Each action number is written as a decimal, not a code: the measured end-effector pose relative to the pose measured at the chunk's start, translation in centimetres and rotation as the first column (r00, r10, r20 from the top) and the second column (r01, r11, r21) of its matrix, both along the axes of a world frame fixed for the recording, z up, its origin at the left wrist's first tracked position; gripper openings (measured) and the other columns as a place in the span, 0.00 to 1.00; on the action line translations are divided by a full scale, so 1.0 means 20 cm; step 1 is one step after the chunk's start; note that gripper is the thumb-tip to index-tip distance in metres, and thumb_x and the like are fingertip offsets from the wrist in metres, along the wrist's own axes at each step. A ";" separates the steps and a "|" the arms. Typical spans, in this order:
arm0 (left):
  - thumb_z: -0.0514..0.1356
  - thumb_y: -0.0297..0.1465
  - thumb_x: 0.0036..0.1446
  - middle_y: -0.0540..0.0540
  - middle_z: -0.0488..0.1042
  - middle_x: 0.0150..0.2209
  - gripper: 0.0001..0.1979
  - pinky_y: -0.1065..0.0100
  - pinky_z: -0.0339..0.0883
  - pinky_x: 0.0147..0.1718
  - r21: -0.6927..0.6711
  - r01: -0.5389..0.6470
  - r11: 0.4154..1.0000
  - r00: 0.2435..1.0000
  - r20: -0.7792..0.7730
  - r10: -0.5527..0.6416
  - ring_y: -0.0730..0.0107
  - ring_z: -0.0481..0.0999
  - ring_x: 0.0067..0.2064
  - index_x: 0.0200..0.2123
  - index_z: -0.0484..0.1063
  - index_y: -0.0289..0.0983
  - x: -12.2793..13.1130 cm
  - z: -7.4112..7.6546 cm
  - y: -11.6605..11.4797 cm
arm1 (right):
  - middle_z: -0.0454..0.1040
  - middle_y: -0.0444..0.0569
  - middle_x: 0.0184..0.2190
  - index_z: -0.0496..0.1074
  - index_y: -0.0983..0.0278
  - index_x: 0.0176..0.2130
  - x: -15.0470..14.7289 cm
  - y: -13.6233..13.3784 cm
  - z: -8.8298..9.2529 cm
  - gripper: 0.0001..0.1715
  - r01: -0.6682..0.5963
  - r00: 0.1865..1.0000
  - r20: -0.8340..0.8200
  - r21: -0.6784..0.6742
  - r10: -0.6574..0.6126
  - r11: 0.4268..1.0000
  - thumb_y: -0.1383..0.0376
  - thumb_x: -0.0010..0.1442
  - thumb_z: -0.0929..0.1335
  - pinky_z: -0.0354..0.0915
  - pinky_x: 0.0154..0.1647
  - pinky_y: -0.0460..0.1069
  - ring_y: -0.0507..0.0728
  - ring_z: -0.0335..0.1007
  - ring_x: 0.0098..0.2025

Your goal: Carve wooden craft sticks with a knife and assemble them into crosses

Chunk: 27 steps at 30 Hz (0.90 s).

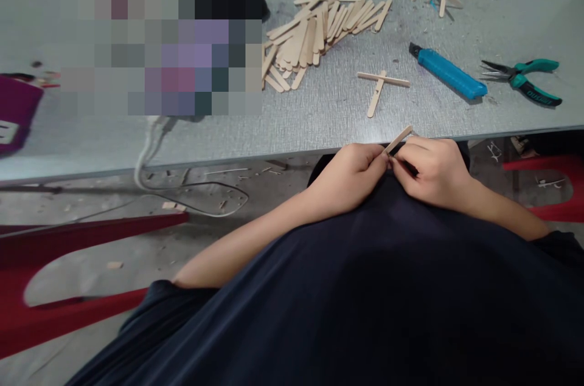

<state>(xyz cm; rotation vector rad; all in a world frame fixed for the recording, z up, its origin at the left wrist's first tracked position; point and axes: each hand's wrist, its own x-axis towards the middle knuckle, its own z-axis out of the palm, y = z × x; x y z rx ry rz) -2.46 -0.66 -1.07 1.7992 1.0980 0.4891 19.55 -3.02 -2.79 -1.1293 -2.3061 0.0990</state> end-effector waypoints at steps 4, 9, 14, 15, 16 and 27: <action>0.56 0.31 0.74 0.52 0.69 0.25 0.19 0.67 0.56 0.30 0.009 0.001 1.000 1.000 -0.004 -0.001 0.71 0.64 0.29 0.26 0.65 0.41 0.00 -0.01 0.00 | 0.77 0.49 0.30 0.79 0.62 0.35 0.00 0.00 0.00 0.22 0.000 1.000 0.018 -0.042 0.001 0.999 0.62 0.82 0.65 0.55 0.35 0.54 0.56 0.65 0.30; 0.56 0.30 0.74 0.52 0.70 0.25 0.19 0.67 0.56 0.29 0.017 -0.002 1.000 1.000 -0.009 0.002 0.72 0.65 0.28 0.26 0.66 0.41 0.00 -0.01 0.00 | 0.78 0.49 0.30 0.80 0.62 0.35 0.01 0.00 0.01 0.22 -0.002 1.000 0.023 -0.056 0.003 0.998 0.62 0.82 0.65 0.55 0.35 0.55 0.56 0.66 0.30; 0.56 0.29 0.74 0.53 0.69 0.24 0.19 0.65 0.55 0.30 0.020 -0.011 1.000 0.999 -0.038 0.012 0.71 0.64 0.28 0.26 0.65 0.41 0.01 0.00 0.00 | 0.79 0.50 0.30 0.79 0.62 0.35 0.01 0.00 0.00 0.23 0.002 1.000 0.016 -0.014 -0.002 1.000 0.63 0.82 0.65 0.56 0.35 0.55 0.56 0.67 0.30; 0.56 0.29 0.74 0.53 0.69 0.24 0.19 0.65 0.55 0.30 0.021 -0.014 1.000 0.999 -0.042 0.014 0.71 0.64 0.28 0.26 0.65 0.41 0.00 0.00 0.00 | 0.79 0.50 0.30 0.79 0.62 0.34 0.01 0.00 0.00 0.23 -0.001 1.000 0.013 -0.003 0.001 1.000 0.64 0.82 0.65 0.56 0.35 0.55 0.56 0.67 0.30; 0.56 0.29 0.74 0.53 0.68 0.24 0.19 0.65 0.55 0.30 0.021 -0.013 1.000 0.999 -0.045 0.014 0.71 0.64 0.28 0.26 0.65 0.41 0.00 0.00 0.00 | 0.79 0.50 0.30 0.79 0.62 0.34 0.01 0.00 0.00 0.23 -0.002 1.000 0.014 0.001 0.002 1.000 0.64 0.82 0.65 0.56 0.35 0.55 0.56 0.66 0.29; 0.57 0.30 0.73 0.53 0.68 0.23 0.20 0.63 0.56 0.33 0.071 -0.029 0.997 0.999 -0.041 0.032 0.70 0.64 0.28 0.25 0.64 0.42 0.01 -0.02 0.00 | 0.78 0.50 0.29 0.76 0.62 0.32 0.01 0.01 0.00 0.23 -0.002 0.999 0.048 0.056 -0.001 0.998 0.65 0.81 0.65 0.53 0.34 0.55 0.55 0.65 0.28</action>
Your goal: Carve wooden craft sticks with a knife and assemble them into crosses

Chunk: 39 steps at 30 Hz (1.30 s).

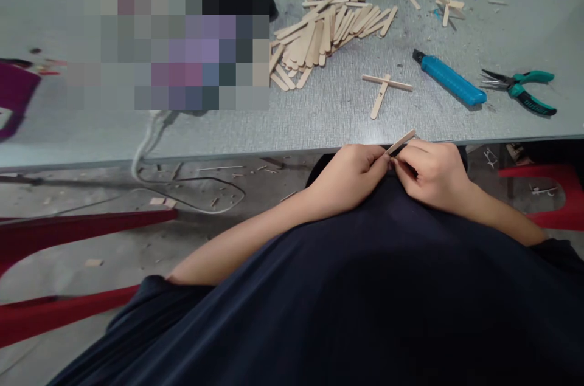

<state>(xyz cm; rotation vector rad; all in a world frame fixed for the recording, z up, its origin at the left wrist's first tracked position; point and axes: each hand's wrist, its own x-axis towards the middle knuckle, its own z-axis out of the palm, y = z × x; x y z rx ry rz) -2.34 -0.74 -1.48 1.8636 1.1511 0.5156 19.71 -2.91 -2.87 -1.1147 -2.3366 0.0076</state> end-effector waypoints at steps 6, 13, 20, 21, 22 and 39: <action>0.56 0.31 0.74 0.53 0.67 0.22 0.20 0.64 0.54 0.32 0.051 0.000 0.999 1.000 -0.001 0.000 0.71 0.64 0.28 0.25 0.63 0.41 0.00 -0.02 0.00 | 0.77 0.50 0.29 0.75 0.61 0.32 0.01 -0.01 0.01 0.23 0.021 0.999 0.026 -0.081 -0.019 0.997 0.65 0.81 0.64 0.53 0.34 0.54 0.55 0.64 0.29; 0.56 0.31 0.73 0.52 0.69 0.23 0.19 0.66 0.54 0.31 0.067 -0.004 0.998 0.999 0.035 0.002 0.72 0.66 0.28 0.25 0.65 0.40 0.00 -0.04 0.01 | 0.77 0.48 0.28 0.73 0.60 0.32 0.02 0.00 0.02 0.21 -0.004 1.000 0.006 -0.069 0.005 0.998 0.66 0.80 0.65 0.54 0.34 0.54 0.55 0.66 0.28; 0.57 0.34 0.74 0.56 0.63 0.21 0.16 0.68 0.51 0.26 -0.217 0.024 0.976 0.982 0.190 0.018 0.72 0.60 0.24 0.34 0.81 0.38 0.00 0.03 0.01 | 0.75 0.45 0.26 0.72 0.59 0.31 0.03 -0.03 0.05 0.21 0.052 0.986 -0.161 0.027 -0.047 0.998 0.66 0.79 0.70 0.56 0.31 0.53 0.53 0.66 0.27; 0.57 0.34 0.74 0.56 0.61 0.21 0.16 0.68 0.50 0.26 -0.243 0.022 0.970 0.979 0.204 0.029 0.72 0.58 0.24 0.34 0.81 0.38 0.00 0.04 0.01 | 0.74 0.43 0.26 0.73 0.59 0.31 0.03 -0.03 0.06 0.20 0.055 0.972 -0.231 0.026 -0.048 0.998 0.66 0.78 0.71 0.57 0.31 0.53 0.52 0.65 0.27; 0.58 0.34 0.73 0.56 0.61 0.21 0.16 0.67 0.49 0.25 -0.259 0.017 0.966 0.976 0.214 0.040 0.72 0.58 0.24 0.34 0.80 0.38 -0.01 0.04 0.01 | 0.74 0.42 0.25 0.73 0.59 0.32 0.03 -0.03 0.07 0.19 0.051 0.951 -0.306 0.010 -0.045 0.999 0.67 0.77 0.72 0.57 0.30 0.52 0.52 0.64 0.26; 0.63 0.47 0.83 0.53 0.73 0.30 0.17 0.67 0.67 0.32 -0.128 0.306 0.943 0.850 0.484 -0.210 0.71 0.72 0.30 0.47 0.74 0.40 -0.02 0.00 0.02 | 0.84 0.47 0.36 0.86 0.56 0.37 -0.04 0.09 0.14 0.15 -0.061 0.664 -0.737 -0.216 -0.122 0.974 0.58 0.79 0.79 0.66 0.25 0.52 0.54 0.74 0.31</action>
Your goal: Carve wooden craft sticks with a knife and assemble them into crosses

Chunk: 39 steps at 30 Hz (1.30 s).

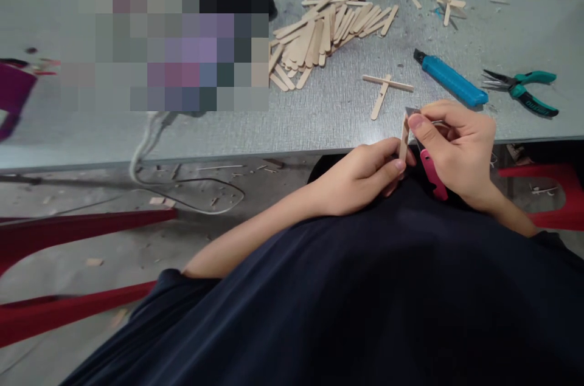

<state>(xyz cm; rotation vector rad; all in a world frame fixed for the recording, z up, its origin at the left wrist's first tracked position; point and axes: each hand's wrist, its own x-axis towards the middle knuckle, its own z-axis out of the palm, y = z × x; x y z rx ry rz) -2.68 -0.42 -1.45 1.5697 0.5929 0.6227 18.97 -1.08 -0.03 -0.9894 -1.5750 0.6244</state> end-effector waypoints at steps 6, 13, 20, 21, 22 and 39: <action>0.68 0.41 0.78 0.48 0.83 0.34 0.14 0.68 0.70 0.33 0.037 -0.129 0.991 0.992 -0.006 0.129 0.72 0.76 0.31 0.40 0.77 0.39 0.01 0.00 0.01 | 0.86 0.44 0.33 0.87 0.57 0.36 -0.01 -0.03 -0.01 0.12 -0.045 0.998 0.041 0.031 0.044 0.999 0.65 0.75 0.79 0.71 0.31 0.52 0.55 0.80 0.33; 0.74 0.44 0.73 0.47 0.84 0.33 0.16 0.70 0.71 0.27 -0.021 -0.205 0.979 0.978 0.025 0.205 0.74 0.78 0.26 0.40 0.80 0.38 0.01 -0.02 0.00 | 0.87 0.44 0.32 0.85 0.55 0.35 0.00 -0.08 -0.02 0.13 -0.041 0.992 0.122 0.081 0.031 0.996 0.67 0.75 0.78 0.73 0.33 0.53 0.56 0.81 0.33; 0.77 0.41 0.68 0.56 0.81 0.29 0.21 0.70 0.78 0.30 -0.104 -0.335 0.936 0.937 0.062 0.342 0.70 0.85 0.28 0.51 0.70 0.43 0.05 0.00 -0.04 | 0.86 0.48 0.33 0.83 0.54 0.36 0.03 -0.09 -0.02 0.13 0.058 0.965 0.247 0.128 -0.089 0.990 0.61 0.77 0.76 0.75 0.34 0.57 0.59 0.79 0.33; 0.77 0.40 0.68 0.56 0.81 0.29 0.22 0.69 0.80 0.31 -0.097 -0.351 0.931 0.932 0.058 0.358 0.69 0.87 0.29 0.54 0.69 0.43 0.05 0.00 -0.04 | 0.86 0.48 0.33 0.83 0.55 0.37 0.03 -0.10 -0.02 0.13 0.056 0.961 0.261 0.144 -0.093 0.988 0.62 0.77 0.75 0.74 0.33 0.57 0.59 0.78 0.32; 0.77 0.39 0.68 0.57 0.81 0.30 0.24 0.69 0.81 0.31 -0.087 -0.362 0.928 0.929 0.054 0.367 0.68 0.88 0.30 0.56 0.68 0.44 0.06 0.00 -0.05 | 0.85 0.48 0.32 0.82 0.55 0.37 0.03 -0.10 -0.02 0.12 0.048 0.957 0.275 0.159 -0.091 0.986 0.63 0.77 0.75 0.73 0.33 0.56 0.58 0.77 0.32; 0.73 0.33 0.64 0.56 0.82 0.32 0.28 0.68 0.78 0.30 -0.036 -0.420 0.907 0.908 -0.006 0.420 0.67 0.89 0.31 0.63 0.68 0.45 0.06 0.00 -0.06 | 0.82 0.47 0.33 0.81 0.60 0.37 0.04 -0.15 0.00 0.12 -0.053 0.900 0.435 0.163 -0.023 0.985 0.71 0.76 0.73 0.67 0.32 0.52 0.54 0.72 0.30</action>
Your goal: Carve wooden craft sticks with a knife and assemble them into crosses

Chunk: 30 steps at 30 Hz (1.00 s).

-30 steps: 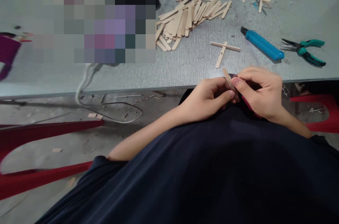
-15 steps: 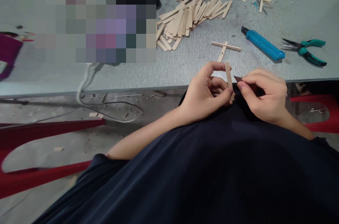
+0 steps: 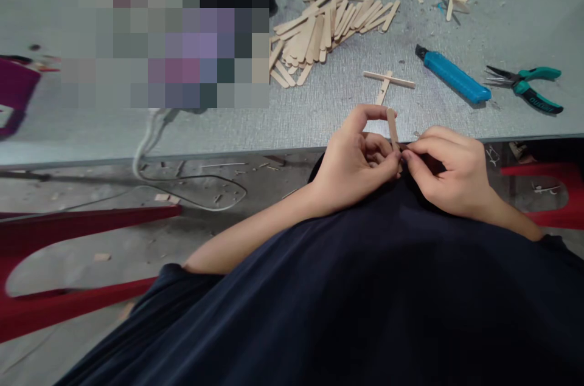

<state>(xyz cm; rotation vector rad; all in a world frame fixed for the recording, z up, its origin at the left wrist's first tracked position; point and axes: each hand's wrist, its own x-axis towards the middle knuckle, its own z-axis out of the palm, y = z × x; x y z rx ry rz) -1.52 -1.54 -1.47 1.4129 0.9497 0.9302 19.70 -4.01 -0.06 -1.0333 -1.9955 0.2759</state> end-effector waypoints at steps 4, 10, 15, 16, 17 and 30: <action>0.72 0.34 0.64 0.56 0.82 0.32 0.28 0.68 0.77 0.30 0.016 0.002 1.000 1.000 -0.006 -0.002 0.67 0.88 0.31 0.63 0.68 0.44 0.00 0.00 0.00 | 0.81 0.47 0.33 0.81 0.60 0.37 0.00 0.00 0.00 0.13 0.008 1.000 0.016 0.003 -0.008 1.000 0.71 0.76 0.73 0.66 0.31 0.52 0.53 0.72 0.30; 0.71 0.34 0.64 0.55 0.82 0.32 0.27 0.68 0.73 0.32 0.134 -0.046 0.990 0.995 -0.080 0.057 0.70 0.83 0.31 0.63 0.69 0.42 -0.01 -0.01 -0.01 | 0.82 0.48 0.33 0.82 0.60 0.38 -0.01 -0.01 -0.01 0.12 0.051 0.998 0.032 0.025 -0.052 0.998 0.68 0.77 0.72 0.67 0.32 0.53 0.55 0.73 0.31; 0.69 0.33 0.67 0.55 0.85 0.34 0.26 0.66 0.73 0.34 0.267 -0.074 0.961 0.986 -0.127 0.111 0.70 0.83 0.32 0.64 0.68 0.43 0.00 0.00 0.01 | 0.81 0.48 0.34 0.80 0.59 0.37 -0.03 0.03 0.01 0.13 0.066 0.996 0.048 0.069 -0.070 0.995 0.68 0.78 0.72 0.68 0.34 0.54 0.56 0.75 0.33; 0.69 0.33 0.66 0.55 0.86 0.35 0.25 0.65 0.73 0.34 0.308 -0.087 0.947 0.981 -0.141 0.136 0.69 0.84 0.32 0.64 0.68 0.43 0.00 0.01 0.03 | 0.81 0.49 0.34 0.79 0.59 0.37 -0.03 0.06 0.02 0.14 0.067 0.996 0.055 0.087 -0.072 0.994 0.68 0.78 0.72 0.68 0.35 0.54 0.57 0.74 0.33; 0.69 0.32 0.66 0.54 0.87 0.36 0.25 0.65 0.73 0.35 0.349 -0.098 0.932 0.974 -0.156 0.161 0.69 0.84 0.33 0.63 0.69 0.44 0.00 0.02 0.05 | 0.81 0.49 0.34 0.78 0.58 0.37 -0.03 0.09 0.02 0.14 0.065 0.995 0.063 0.105 -0.072 0.992 0.68 0.78 0.71 0.68 0.35 0.55 0.57 0.74 0.33; 0.70 0.26 0.60 0.59 0.79 0.28 0.22 0.63 0.68 0.34 0.364 -0.081 0.928 0.964 -0.207 0.165 0.69 0.79 0.29 0.54 0.69 0.46 -0.02 0.03 0.26 | 0.77 0.48 0.33 0.67 0.55 0.35 -0.07 0.32 -0.10 0.15 0.063 0.997 0.040 0.043 -0.065 0.997 0.68 0.73 0.72 0.68 0.38 0.58 0.60 0.75 0.35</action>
